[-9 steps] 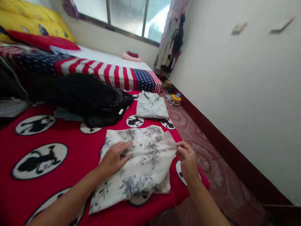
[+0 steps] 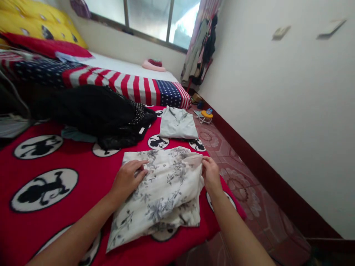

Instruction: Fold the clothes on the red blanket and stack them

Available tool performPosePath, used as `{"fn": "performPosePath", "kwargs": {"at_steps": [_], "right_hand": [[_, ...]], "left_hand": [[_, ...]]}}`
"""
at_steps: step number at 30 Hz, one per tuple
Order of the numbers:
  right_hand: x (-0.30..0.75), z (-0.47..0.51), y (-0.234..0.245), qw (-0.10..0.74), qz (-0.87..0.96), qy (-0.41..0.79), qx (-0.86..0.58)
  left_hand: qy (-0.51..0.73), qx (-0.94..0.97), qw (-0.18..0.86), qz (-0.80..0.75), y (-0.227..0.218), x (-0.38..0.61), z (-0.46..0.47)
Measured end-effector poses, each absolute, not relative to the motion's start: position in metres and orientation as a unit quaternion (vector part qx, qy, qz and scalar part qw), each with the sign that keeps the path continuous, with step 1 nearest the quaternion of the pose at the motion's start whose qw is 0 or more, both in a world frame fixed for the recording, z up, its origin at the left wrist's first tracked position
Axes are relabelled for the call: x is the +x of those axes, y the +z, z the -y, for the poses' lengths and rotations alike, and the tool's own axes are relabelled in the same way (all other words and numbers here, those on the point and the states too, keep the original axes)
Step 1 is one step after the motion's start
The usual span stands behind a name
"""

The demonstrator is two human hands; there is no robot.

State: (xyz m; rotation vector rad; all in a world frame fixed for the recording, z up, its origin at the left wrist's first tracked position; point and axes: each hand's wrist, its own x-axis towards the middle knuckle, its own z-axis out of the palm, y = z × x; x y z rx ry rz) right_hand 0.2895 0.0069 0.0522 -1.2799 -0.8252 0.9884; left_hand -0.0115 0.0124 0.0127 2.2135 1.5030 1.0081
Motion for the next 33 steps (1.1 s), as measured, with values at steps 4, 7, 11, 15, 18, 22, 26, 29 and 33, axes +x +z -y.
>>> {"fn": "performPosePath", "kwargs": {"at_steps": [4,7,11,15,18,22,26,29,33], "right_hand": [[0.285,-0.004,0.041,0.510,0.376,0.497,-0.593],[0.289,0.017,0.048,0.418,0.456,0.535,-0.575],[0.304,0.041,0.057,0.310,0.565,0.545,-0.536],[0.328,0.047,0.060,0.179,0.620,0.509,-0.569],[0.341,0.044,0.063,0.128,0.657,0.376,-0.640],[0.327,0.036,0.066,0.191,0.677,0.066,-0.707],[0.296,0.013,0.060,0.256,0.721,0.037,-0.643],[0.280,-0.014,0.052,0.289,0.720,0.004,-0.632],[0.263,-0.032,0.036,0.319,0.765,-0.024,-0.559]], "left_hand": [[0.340,0.750,0.116,-0.555,0.004,-0.026,-0.014],[0.344,0.747,0.116,-0.557,-0.004,-0.033,-0.012],[0.323,0.758,0.092,-0.559,-0.007,-0.035,-0.009],[0.315,0.763,0.079,-0.558,-0.008,-0.033,-0.010],[0.321,0.762,0.085,-0.556,-0.009,-0.033,-0.010],[0.401,0.716,0.090,-0.564,-0.011,-0.038,-0.012],[0.452,0.630,0.102,-0.624,-0.010,-0.052,-0.016],[0.408,0.605,0.143,-0.668,-0.001,-0.059,-0.015],[0.308,0.595,0.161,-0.725,0.015,-0.064,-0.007]]}}
